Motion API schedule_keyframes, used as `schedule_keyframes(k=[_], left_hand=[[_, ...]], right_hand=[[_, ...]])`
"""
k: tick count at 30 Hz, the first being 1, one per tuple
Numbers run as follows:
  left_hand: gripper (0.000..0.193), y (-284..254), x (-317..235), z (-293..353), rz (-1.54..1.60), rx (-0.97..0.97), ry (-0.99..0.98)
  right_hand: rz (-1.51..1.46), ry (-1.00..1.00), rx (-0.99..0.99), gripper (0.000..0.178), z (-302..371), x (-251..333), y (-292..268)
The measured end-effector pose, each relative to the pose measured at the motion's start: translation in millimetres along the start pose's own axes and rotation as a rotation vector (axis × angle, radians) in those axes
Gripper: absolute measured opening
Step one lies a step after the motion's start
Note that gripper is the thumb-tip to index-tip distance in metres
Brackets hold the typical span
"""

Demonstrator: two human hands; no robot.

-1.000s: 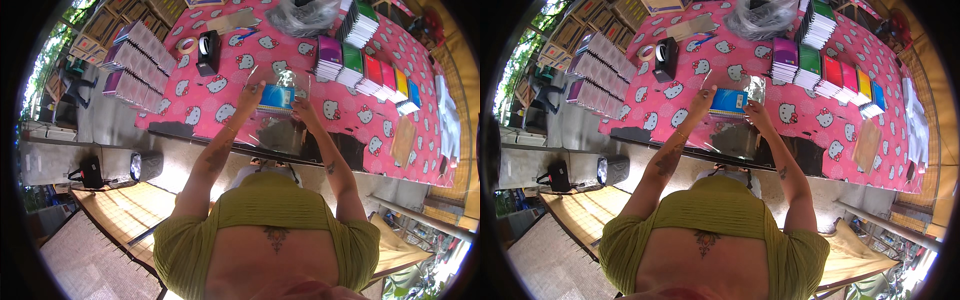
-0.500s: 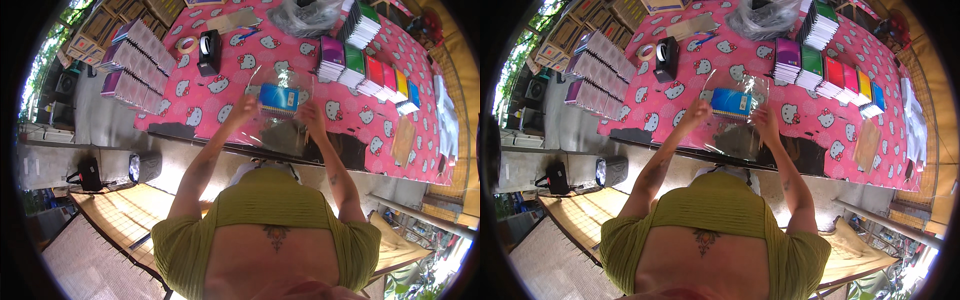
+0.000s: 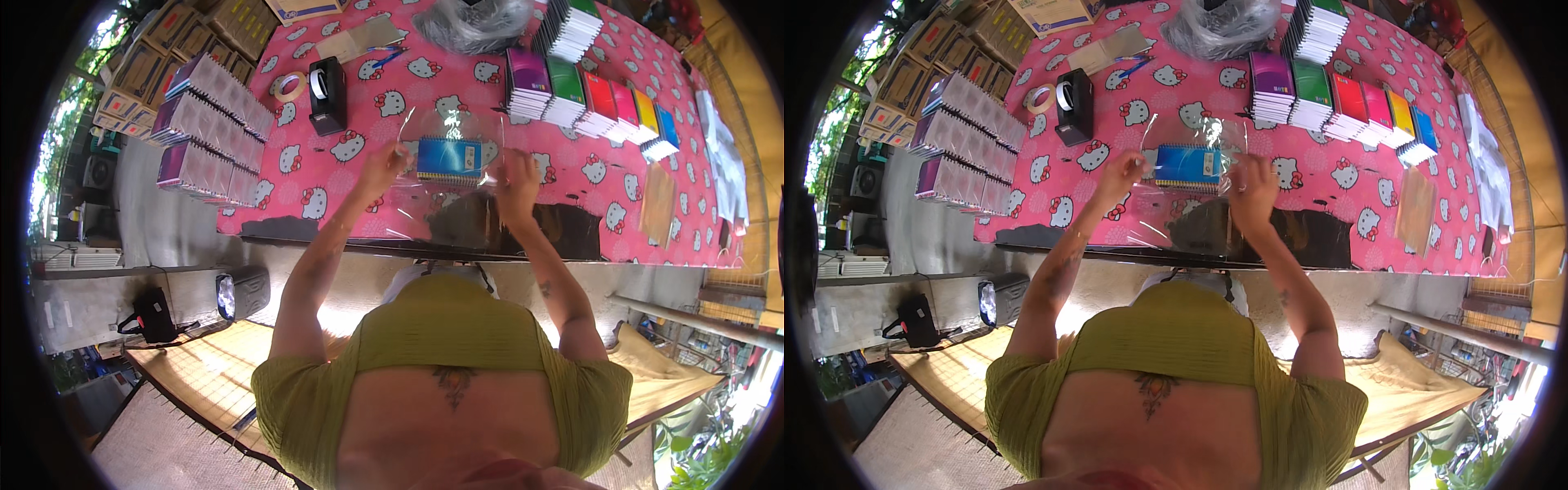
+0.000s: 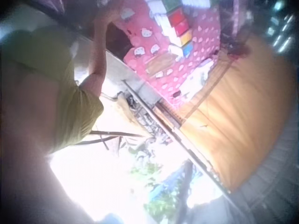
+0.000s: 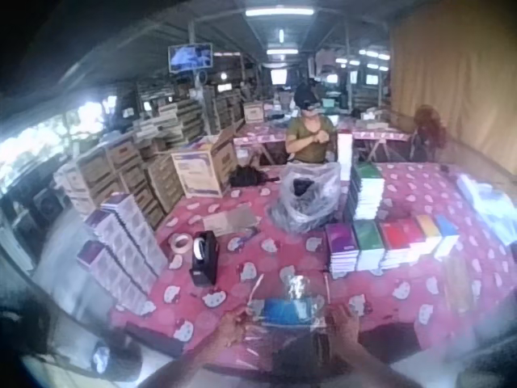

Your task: The person places spiral-bound notebooks into clear plastic bags and seals them with tape.

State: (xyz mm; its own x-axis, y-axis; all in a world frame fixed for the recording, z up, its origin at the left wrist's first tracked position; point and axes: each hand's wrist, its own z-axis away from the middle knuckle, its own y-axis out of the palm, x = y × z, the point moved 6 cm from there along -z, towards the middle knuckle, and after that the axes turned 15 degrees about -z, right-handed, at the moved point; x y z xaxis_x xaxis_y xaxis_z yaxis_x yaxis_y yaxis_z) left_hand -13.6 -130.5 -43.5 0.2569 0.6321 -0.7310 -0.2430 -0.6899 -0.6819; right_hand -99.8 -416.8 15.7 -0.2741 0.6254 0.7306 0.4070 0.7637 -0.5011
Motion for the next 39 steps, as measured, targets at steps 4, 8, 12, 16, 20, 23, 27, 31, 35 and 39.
schedule_keyframes(k=[4,8,12,16,20,23,27,31,35,39], left_hand=[[0.02,-14,0,-50,-0.159,0.068,-0.052],[0.029,-24,-18,-90,-0.333,-0.07,0.088],[0.023,12,-60,-136,-0.342,0.001,0.382],[0.014,52,-44,-160,-0.702,0.09,0.514],[0.006,63,-44,-166,-0.785,0.1,0.61],[0.007,57,-62,-161,-0.704,0.014,0.658],[0.012,48,-76,-160,-0.689,0.038,0.628],[0.014,35,-83,-144,-0.724,-0.124,0.759],[0.008,34,-90,-116,-0.727,-0.075,0.622],[0.004,32,-90,-85,-0.639,-0.166,0.592]], right_hand=[[0.093,-0.211,0.354,0.05,38,59,75],[0.185,-0.176,0.335,0.059,48,49,100],[0.211,-0.131,0.325,0.058,48,48,103],[0.229,-0.146,0.322,0.056,47,47,106],[0.211,-0.156,0.306,0.055,46,45,103],[0.208,-0.161,0.286,0.054,46,43,103],[0.214,-0.158,0.272,0.053,47,42,103],[0.2,-0.167,0.282,0.052,46,45,104],[0.215,-0.166,0.268,0.05,45,43,103],[0.211,-0.192,0.255,0.05,43,43,104]])
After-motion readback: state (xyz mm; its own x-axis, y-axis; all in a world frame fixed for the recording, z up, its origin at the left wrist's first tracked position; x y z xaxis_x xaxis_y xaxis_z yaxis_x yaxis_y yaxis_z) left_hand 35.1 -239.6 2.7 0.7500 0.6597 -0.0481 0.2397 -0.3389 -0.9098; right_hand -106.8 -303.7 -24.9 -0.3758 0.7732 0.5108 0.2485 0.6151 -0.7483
